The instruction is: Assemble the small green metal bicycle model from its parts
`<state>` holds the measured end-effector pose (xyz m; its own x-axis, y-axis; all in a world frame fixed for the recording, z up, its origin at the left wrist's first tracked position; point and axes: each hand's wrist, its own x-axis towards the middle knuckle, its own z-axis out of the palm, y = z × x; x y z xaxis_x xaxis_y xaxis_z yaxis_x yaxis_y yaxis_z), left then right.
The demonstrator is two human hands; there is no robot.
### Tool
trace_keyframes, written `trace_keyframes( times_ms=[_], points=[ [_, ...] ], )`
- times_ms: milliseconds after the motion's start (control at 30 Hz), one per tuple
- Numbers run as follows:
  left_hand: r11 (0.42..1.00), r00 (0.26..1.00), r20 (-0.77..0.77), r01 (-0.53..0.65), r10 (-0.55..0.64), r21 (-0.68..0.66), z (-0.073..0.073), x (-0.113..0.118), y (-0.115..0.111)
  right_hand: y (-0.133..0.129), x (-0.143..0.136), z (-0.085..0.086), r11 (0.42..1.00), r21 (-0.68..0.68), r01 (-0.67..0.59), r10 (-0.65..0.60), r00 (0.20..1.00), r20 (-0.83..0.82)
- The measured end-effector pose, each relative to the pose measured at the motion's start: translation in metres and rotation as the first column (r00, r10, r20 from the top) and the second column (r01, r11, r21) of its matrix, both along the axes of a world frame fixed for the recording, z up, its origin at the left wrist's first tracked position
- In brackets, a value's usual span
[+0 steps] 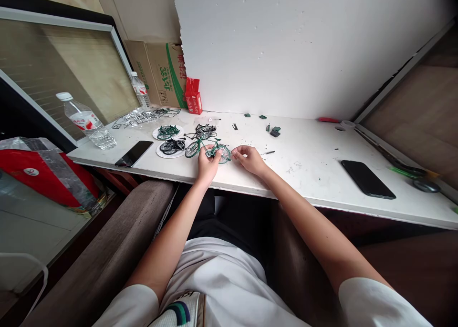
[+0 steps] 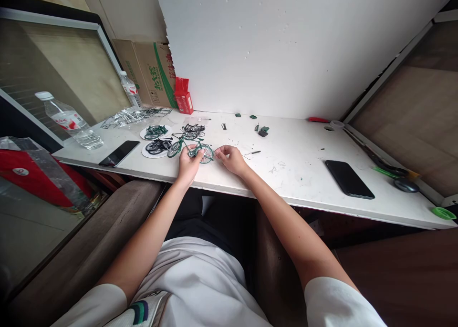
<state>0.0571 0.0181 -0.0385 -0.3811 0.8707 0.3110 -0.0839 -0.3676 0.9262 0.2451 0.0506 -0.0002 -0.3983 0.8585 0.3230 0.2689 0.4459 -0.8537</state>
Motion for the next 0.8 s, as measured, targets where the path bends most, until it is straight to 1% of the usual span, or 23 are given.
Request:
trace_keyframes(
  times_ms=[267, 467, 633, 800],
  points=[
    [0.999, 1.0, -0.009, -0.023, 0.023, -0.024, 0.0005, -0.0001, 0.0006, 0.0009, 0.0005, -0.0005, 1.0, 0.019, -0.007, 0.007, 1.0, 0.009],
    [1.0, 1.0, 0.012, -0.014, 0.014, -0.017, 0.0039, 0.0012, -0.0012, -0.0006, 0.0007, -0.0005, 0.999, -0.036, -0.011, 0.01, 1.0, -0.026],
    [0.999, 1.0, 0.01, -0.026, 0.027, -0.022, 0.0043, 0.0018, -0.0015, -0.0005, 0.0014, -0.0005, 0.999, -0.024, -0.042, 0.041, 0.999, -0.02],
    [1.0, 0.999, 0.017, -0.027, 0.027, -0.012, 0.0046, 0.0021, -0.0015, 0.0003, 0.0014, -0.001, 0.999, -0.028, -0.041, 0.041, 0.999, -0.007]
  ],
)
